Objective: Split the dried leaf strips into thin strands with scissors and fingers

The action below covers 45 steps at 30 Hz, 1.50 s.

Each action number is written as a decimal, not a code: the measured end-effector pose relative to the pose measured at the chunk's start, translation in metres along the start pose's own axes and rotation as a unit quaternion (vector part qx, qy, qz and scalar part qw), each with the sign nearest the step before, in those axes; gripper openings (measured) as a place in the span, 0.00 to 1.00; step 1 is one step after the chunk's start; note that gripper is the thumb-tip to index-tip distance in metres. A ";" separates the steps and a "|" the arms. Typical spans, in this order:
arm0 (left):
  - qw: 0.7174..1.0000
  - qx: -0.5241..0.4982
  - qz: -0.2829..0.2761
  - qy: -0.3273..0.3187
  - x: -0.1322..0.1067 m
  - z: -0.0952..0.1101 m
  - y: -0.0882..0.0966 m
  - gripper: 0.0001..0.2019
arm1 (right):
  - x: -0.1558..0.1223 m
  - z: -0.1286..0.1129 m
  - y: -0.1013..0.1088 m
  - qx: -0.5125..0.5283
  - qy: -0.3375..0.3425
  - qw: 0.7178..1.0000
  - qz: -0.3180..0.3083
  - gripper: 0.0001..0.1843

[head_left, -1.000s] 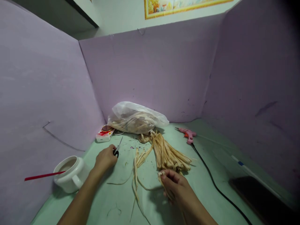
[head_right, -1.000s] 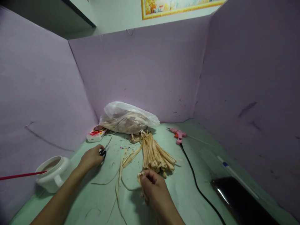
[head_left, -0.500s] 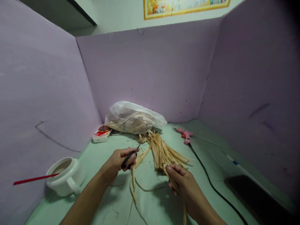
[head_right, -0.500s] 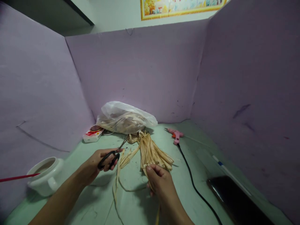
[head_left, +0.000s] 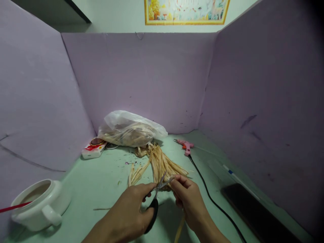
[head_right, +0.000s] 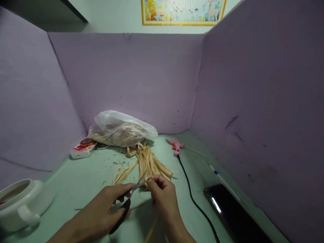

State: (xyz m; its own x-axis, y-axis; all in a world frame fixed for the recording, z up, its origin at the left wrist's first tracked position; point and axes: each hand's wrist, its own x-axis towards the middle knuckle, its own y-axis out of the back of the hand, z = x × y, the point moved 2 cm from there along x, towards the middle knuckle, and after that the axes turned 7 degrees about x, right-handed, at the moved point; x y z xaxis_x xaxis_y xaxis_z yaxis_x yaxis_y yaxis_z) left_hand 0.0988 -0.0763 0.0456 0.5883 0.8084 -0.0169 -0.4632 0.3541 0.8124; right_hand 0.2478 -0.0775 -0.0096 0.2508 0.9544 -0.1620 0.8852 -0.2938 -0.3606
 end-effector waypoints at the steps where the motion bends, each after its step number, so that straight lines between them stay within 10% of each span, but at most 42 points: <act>1: 1.000 0.009 0.001 0.002 0.000 0.000 -0.001 0.20 | 0.000 0.000 0.000 -0.009 0.003 1.000 0.005 0.11; 45: 0.999 -0.018 -0.029 0.000 0.004 -0.011 -0.017 0.14 | 0.000 -0.003 -0.003 -0.121 0.047 0.991 -0.019 0.12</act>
State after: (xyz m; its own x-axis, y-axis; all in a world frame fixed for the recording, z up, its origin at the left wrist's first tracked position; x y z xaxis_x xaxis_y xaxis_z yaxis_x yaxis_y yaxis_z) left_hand 0.1020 -0.0743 0.0254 0.6149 0.7860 -0.0646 -0.4516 0.4181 0.7882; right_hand 0.2460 -0.0767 -0.0051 0.2408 0.9686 -0.0614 0.9601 -0.2470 -0.1315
